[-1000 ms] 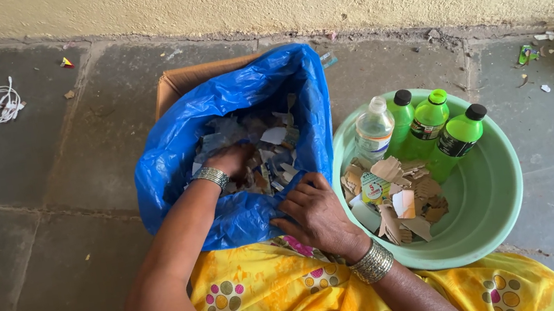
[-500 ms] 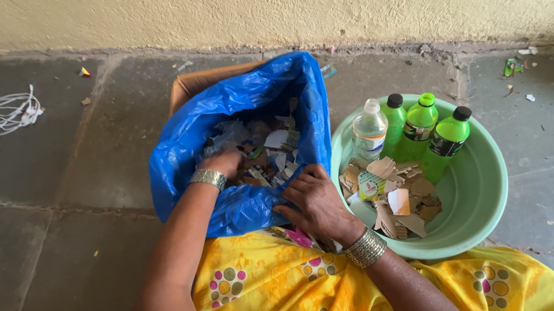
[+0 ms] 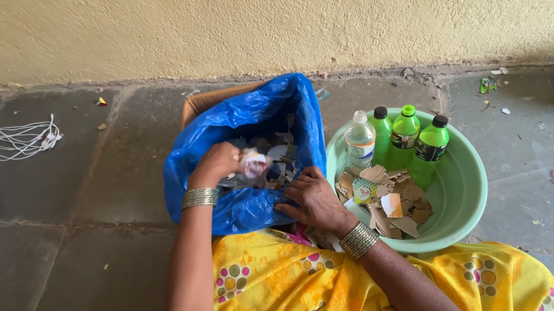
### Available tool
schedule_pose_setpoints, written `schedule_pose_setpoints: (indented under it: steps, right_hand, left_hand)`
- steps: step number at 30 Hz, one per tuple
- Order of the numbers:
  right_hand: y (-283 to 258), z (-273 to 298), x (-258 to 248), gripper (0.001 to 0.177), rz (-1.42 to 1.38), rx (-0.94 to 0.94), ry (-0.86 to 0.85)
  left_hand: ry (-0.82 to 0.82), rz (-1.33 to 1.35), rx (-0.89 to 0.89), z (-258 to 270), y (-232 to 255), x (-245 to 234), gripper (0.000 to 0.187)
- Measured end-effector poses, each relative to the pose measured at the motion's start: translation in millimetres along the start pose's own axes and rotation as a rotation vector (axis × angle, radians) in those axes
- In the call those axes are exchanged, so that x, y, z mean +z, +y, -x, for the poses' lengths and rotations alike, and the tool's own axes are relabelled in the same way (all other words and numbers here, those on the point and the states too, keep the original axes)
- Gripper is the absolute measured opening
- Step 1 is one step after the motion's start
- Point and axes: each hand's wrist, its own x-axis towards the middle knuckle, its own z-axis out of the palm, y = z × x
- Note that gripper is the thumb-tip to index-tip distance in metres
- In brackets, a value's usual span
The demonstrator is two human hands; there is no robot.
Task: The person sits on the floor and sorts paper and cardboard pieces from a blue plastic bag into a green basin. They handle the materials one at a time, separating them by hand and placing them into the basin.
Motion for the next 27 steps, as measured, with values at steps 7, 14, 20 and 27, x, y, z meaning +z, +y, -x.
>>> schedule_pose_setpoints:
  steps: [7, 14, 20, 27]
  right_hand:
    - [0, -1, -1, 0.033, 0.030, -0.043, 0.011]
    - [1, 1, -4, 0.034, -0.018, -0.059, 0.054]
    - [-2, -7, -12, 0.021, -0.485, 0.309, 0.321]
    - [5, -43, -35, 0.029, -0.316, 0.176, 0.495]
  left_hand:
    - [0.280, 0.925, -0.006, 36, 33, 13, 0.021]
    - [0.335, 1.550, -0.056, 44, 74, 48, 0.030]
    - [0.320, 1.544, 0.080, 40, 62, 58, 0.034]
    - [0.331, 1.193, 0.179, 43, 76, 65, 0.031]
